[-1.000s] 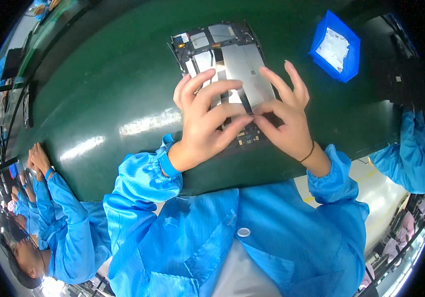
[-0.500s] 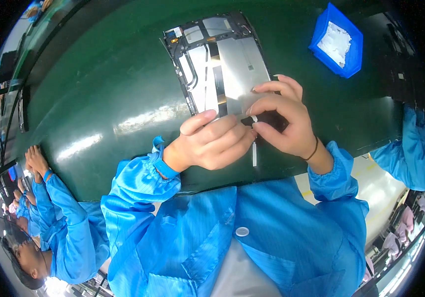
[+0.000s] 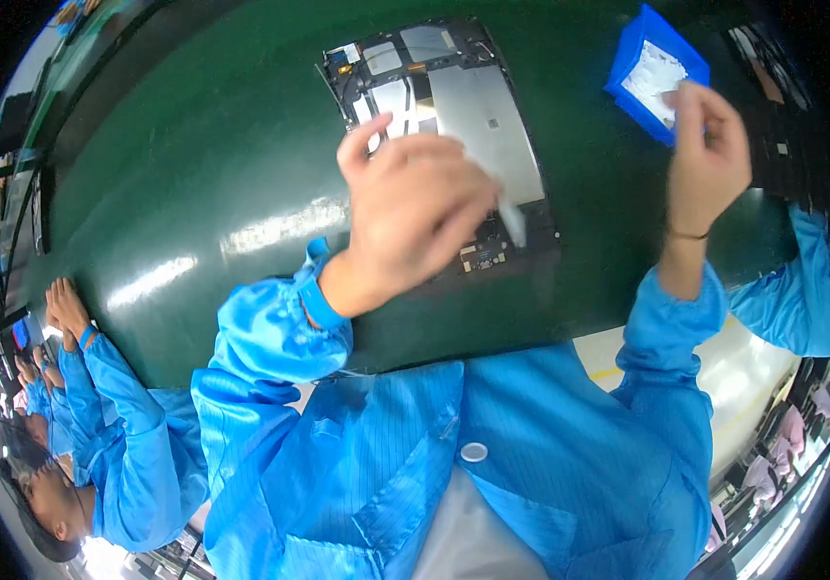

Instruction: The person repeatedly takes tablet device frames from the assembly line, attaches internal ribbon cables and adhesive strips by hand, presses them into place, and passes the assembled frames along the conveyor belt.

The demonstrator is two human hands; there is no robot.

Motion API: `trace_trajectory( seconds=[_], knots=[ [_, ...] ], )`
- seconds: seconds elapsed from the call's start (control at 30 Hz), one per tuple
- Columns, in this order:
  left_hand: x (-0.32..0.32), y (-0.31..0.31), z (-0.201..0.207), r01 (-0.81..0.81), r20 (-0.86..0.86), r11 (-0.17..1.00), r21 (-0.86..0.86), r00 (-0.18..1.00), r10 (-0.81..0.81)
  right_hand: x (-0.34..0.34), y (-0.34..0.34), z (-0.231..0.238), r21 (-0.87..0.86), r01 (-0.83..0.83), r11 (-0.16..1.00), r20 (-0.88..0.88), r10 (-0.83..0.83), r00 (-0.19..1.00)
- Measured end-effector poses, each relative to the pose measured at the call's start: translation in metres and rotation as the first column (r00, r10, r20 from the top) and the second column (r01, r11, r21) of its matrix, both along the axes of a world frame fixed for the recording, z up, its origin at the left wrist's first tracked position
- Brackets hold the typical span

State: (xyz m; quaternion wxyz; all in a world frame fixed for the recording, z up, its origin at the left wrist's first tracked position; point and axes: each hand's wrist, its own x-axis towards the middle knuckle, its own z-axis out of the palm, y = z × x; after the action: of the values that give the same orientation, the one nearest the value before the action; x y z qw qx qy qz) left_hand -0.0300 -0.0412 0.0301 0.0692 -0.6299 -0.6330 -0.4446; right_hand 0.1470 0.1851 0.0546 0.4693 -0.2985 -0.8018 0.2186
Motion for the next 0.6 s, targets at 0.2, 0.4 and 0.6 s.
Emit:
trace_trajectory(
  seconds=[0.2,0.4,0.6],
  knots=[
    [-0.008,0.020,0.001,-0.072,0.135,0.989,-0.126,0.987,0.089,0.022,0.021,0.020,0.587,-0.022,0.810,0.405,-0.270,0.874],
    [-0.011,0.017,-0.008,-0.079,0.127,0.983,-0.164,0.987,0.101,0.000,-0.105,-0.008,0.187,-0.473,0.861,0.487,0.337,0.806],
    [-0.010,0.016,-0.010,-0.081,0.110,0.985,-0.150,0.989,0.098,0.000,-0.118,-0.017,0.103,-0.507,0.856,0.494,0.398,0.773]
  ],
)
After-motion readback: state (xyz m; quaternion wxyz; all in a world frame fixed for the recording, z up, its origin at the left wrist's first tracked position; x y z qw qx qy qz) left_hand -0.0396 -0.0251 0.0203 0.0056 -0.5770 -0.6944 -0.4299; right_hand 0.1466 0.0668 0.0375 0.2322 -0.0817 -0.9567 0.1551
